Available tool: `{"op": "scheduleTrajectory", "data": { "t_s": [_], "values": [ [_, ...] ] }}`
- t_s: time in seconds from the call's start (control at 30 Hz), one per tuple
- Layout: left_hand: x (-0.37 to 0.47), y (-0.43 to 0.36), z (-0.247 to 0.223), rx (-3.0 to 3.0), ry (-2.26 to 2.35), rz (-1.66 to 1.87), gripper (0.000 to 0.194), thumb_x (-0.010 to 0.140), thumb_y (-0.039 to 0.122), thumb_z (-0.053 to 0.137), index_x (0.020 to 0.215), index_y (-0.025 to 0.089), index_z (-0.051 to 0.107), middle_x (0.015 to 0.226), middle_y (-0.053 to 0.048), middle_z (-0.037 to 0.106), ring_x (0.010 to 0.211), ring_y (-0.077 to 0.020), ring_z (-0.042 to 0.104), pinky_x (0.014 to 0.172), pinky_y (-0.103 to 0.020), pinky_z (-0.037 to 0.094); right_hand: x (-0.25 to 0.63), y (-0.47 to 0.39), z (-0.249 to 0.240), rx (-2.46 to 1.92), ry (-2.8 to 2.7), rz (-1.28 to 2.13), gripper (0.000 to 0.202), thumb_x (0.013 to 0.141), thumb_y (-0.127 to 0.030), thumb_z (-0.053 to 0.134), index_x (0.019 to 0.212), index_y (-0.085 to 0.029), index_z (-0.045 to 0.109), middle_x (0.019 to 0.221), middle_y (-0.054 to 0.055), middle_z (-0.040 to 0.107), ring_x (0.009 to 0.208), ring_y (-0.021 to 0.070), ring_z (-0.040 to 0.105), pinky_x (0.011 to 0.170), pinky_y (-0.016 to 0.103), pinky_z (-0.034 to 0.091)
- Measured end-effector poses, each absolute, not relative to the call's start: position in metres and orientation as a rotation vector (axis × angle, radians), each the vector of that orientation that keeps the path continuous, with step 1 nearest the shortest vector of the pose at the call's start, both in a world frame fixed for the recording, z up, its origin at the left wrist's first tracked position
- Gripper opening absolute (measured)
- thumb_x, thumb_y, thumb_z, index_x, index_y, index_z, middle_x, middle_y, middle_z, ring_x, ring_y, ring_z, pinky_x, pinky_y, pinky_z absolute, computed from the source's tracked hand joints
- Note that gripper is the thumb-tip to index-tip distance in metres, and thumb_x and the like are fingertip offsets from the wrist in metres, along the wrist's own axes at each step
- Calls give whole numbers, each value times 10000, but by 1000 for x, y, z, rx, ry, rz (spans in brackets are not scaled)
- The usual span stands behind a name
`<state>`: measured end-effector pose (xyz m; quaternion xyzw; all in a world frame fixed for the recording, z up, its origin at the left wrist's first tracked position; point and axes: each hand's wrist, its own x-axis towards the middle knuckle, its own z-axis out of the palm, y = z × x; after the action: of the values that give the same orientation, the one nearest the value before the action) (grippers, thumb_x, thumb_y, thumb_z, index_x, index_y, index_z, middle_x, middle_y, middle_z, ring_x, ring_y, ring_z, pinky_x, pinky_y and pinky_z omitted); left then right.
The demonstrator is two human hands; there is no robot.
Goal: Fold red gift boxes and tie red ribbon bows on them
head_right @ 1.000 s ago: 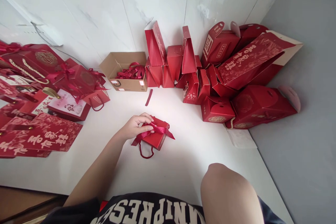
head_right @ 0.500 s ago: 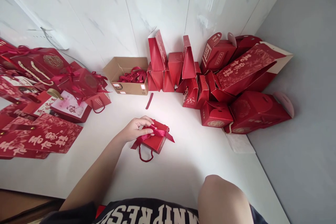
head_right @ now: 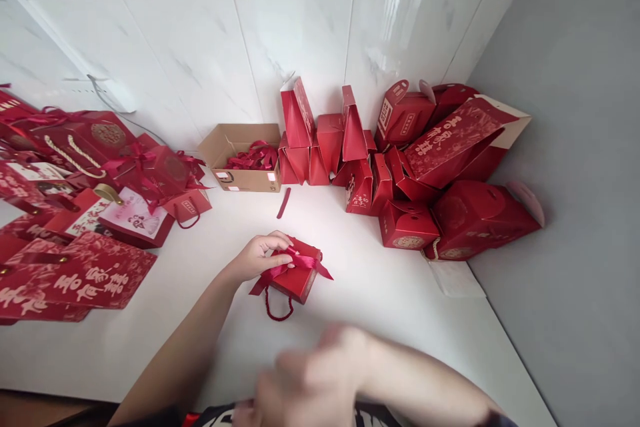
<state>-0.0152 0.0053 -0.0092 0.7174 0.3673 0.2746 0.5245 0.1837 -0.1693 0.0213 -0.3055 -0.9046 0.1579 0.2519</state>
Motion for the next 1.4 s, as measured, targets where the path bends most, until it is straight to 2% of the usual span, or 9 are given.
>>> {"op": "scheduleTrajectory", "data": {
  "t_s": [0.1,0.23,0.47,0.83,0.97,1.03,1.1,1.23,1.4],
  "values": [
    [-16,5,-9,1724,863,653,173,806,348,726,888,199,756,991,-67,647,933,-194,620,884,-340,505,186,-91,37,-869,-2376,336,172,957,-297,503,1051,-285,646,1080,82,669,1027,267,600,886,473,497],
    [-14,4,-10,1688,839,674,172,808,332,731,907,192,746,1022,-69,652,985,-199,631,907,-329,502,201,-37,34,-1206,-2142,604,138,956,-330,524,962,-213,598,982,82,614,909,218,576,853,414,498],
    [-14,3,-10,1639,840,638,178,811,302,724,954,198,750,1071,-77,624,1045,-209,623,944,-340,496,218,-33,16,-1131,-2211,891,122,908,-300,617,814,-223,622,1217,64,575,1165,236,517,987,434,446],
    [-17,5,-10,1683,877,601,163,782,328,756,880,199,746,1089,-82,615,1035,-216,618,952,-358,475,217,-31,19,-1153,-2209,920,64,896,-219,609,834,-232,609,1231,53,577,1188,223,519,1003,411,428],
    [-39,10,6,1617,739,640,141,776,312,761,797,176,726,1062,-105,662,1085,-248,601,1015,-427,435,245,-30,40,-1118,-2352,1003,71,921,-219,550,851,-226,565,1146,51,622,1086,208,573,945,362,441],
    [-56,12,17,1559,697,697,197,778,332,752,703,163,685,1142,-111,641,1132,-260,576,1024,-431,433,263,-29,51,-1196,-2360,1012,81,936,-260,522,869,-226,552,1104,46,639,1033,206,588,910,348,439],
    [-72,13,27,1537,749,655,294,794,394,723,655,148,642,1117,-110,632,1040,-233,597,927,-378,491,276,-29,58,-1281,-2351,1084,98,942,-286,504,873,-228,542,990,27,660,913,191,604,828,321,446],
    [-81,11,37,1471,834,251,401,883,522,576,762,143,624,738,-67,654,628,-136,577,582,-250,464,273,-28,59,-1335,-2219,1370,198,977,-398,432,938,-232,534,797,-3,661,735,162,600,712,284,444],
    [-63,5,40,1516,1014,65,450,908,557,509,756,148,619,494,8,545,445,-84,425,478,-211,346,236,-30,44,-1378,-1941,1525,376,957,-572,397,879,-223,514,624,-34,609,564,141,595,614,263,465]
  ]
}}
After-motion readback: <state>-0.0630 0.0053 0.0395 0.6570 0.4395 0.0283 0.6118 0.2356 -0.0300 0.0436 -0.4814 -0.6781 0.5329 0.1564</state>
